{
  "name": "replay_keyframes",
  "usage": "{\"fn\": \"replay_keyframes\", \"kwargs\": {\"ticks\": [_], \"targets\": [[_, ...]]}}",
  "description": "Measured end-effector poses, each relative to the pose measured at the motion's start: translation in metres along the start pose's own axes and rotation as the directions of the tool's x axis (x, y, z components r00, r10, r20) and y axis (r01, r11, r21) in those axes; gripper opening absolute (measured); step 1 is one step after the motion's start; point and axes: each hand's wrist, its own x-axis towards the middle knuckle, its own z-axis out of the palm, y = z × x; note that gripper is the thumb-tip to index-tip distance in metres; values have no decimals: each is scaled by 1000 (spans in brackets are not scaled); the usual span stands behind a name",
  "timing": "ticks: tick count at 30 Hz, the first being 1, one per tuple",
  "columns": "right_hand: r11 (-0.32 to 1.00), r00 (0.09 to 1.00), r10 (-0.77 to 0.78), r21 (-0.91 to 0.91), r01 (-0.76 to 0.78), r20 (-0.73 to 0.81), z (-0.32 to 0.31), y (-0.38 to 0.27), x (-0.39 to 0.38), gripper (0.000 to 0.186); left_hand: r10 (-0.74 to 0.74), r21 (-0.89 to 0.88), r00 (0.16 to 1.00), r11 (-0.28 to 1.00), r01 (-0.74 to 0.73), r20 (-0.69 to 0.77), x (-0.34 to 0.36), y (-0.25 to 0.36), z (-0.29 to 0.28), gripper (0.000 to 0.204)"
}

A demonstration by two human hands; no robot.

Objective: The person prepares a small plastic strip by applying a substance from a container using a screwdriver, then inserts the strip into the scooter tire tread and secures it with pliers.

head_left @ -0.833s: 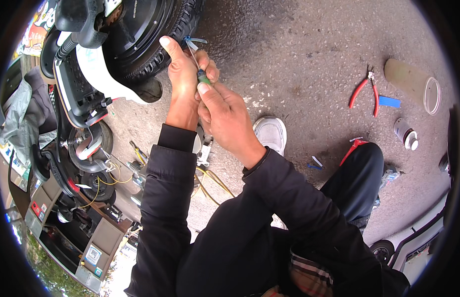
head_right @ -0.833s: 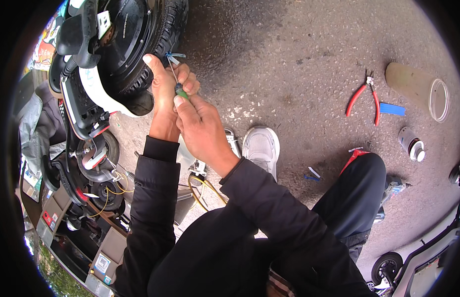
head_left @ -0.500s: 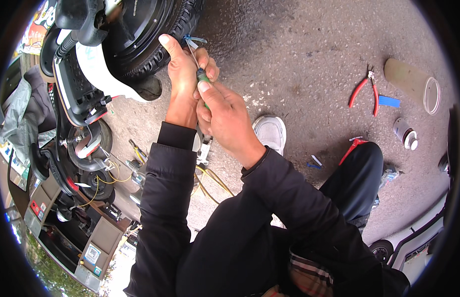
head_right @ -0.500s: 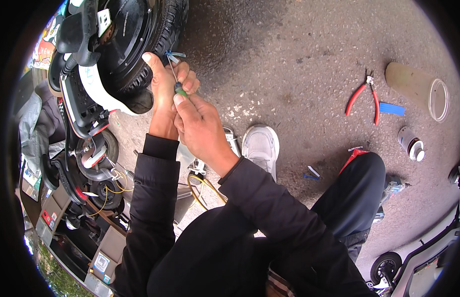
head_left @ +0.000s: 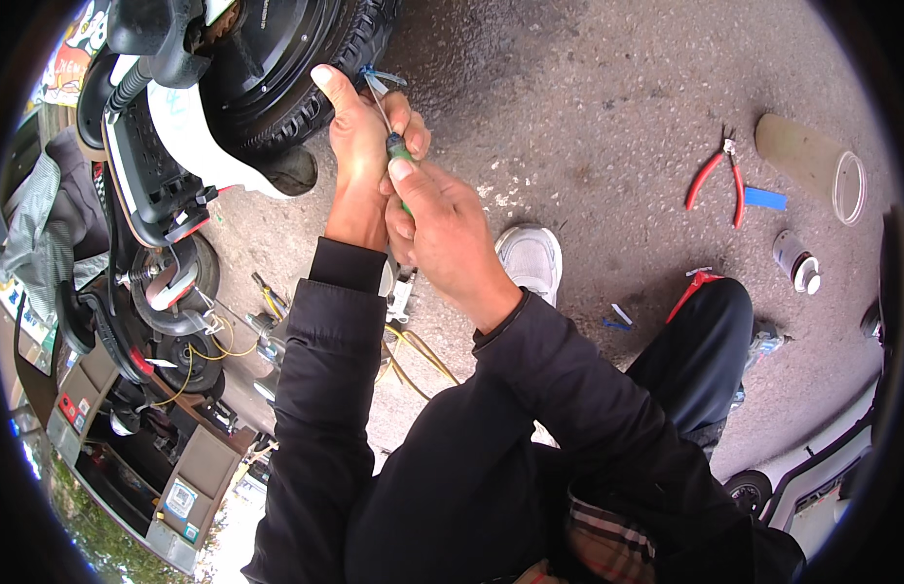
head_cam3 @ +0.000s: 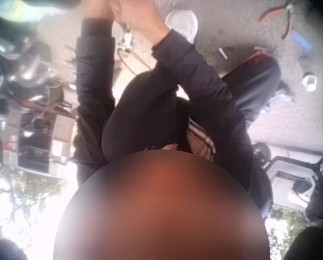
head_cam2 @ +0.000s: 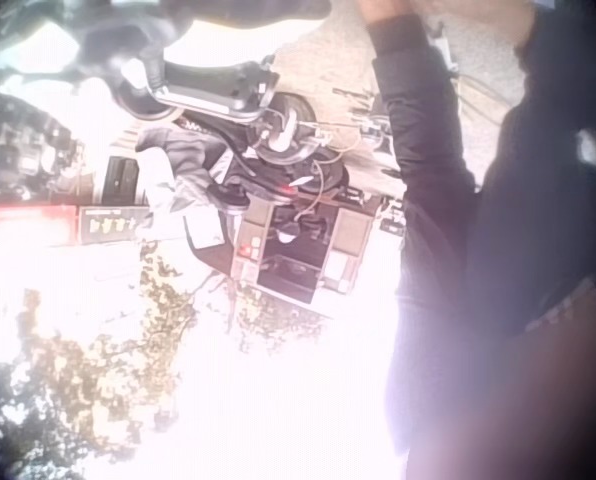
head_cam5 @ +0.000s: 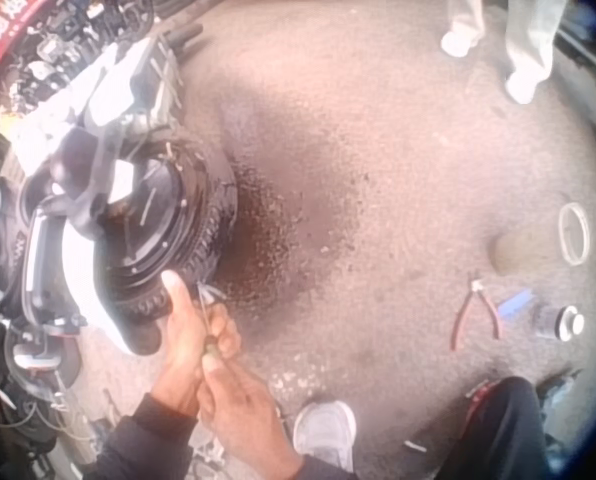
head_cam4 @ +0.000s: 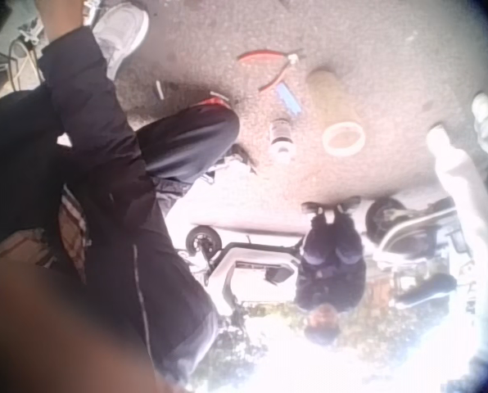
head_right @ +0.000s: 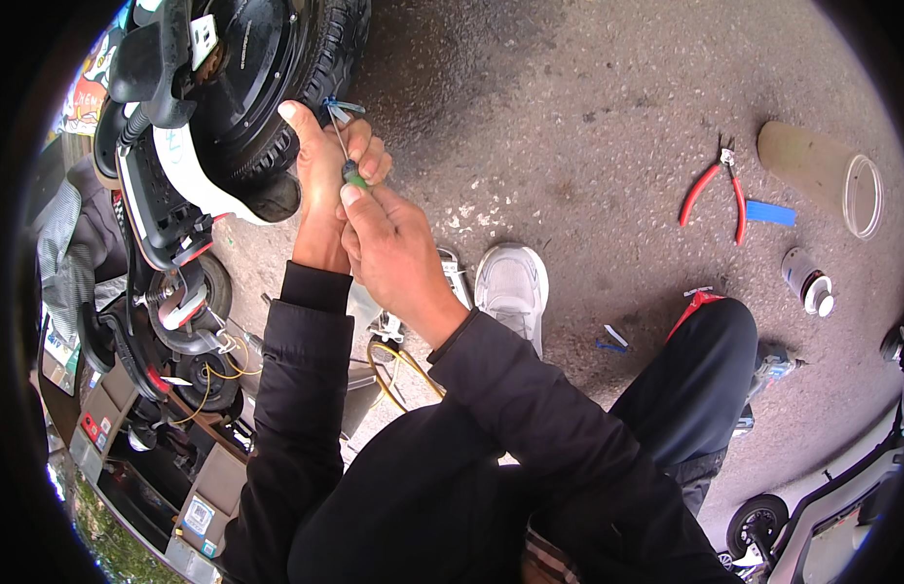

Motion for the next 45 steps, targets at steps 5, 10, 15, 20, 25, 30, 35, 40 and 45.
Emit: {"fn": "replay_keyframes", "kwargs": {"ticks": [5,10,15,20,25,30,35,40,45], "targets": [[999,1000,-3,-40,2,-14,2,-1,-6,34,15,16,1000,1000,-15,0,-3,1,2,91],[997,999,5,-81,-8,-39,1,-9,-9,35,25,-114,999,993,-29,-28,-6,0,13,83],[996,999,7,-84,-10,-32,0,-9,-11,35,41,-127,996,991,-50,-79,-5,-1,17,84],[998,999,3,-70,-5,-33,-1,-6,-12,35,44,-109,996,993,-52,-76,1,-3,12,86],[994,999,-12,-108,8,-37,-2,-5,-14,35,41,-111,998,993,-47,-50,3,-5,10,86],[994,999,6,-107,-12,-51,-2,-4,-15,35,55,-132,996,989,-63,-65,0,-4,13,84],[995,1000,5,-101,-8,-30,-3,-4,-16,35,43,-137,997,989,-53,-69,-1,-3,14,84],[996,1000,1,-87,-3,-28,-4,-3,-18,34,52,-135,998,989,-58,-42,-1,-3,12,84],[993,1000,-7,-116,5,-22,-5,-3,-19,34,74,-102,996,992,-78,-42,0,-4,11,85]]}}
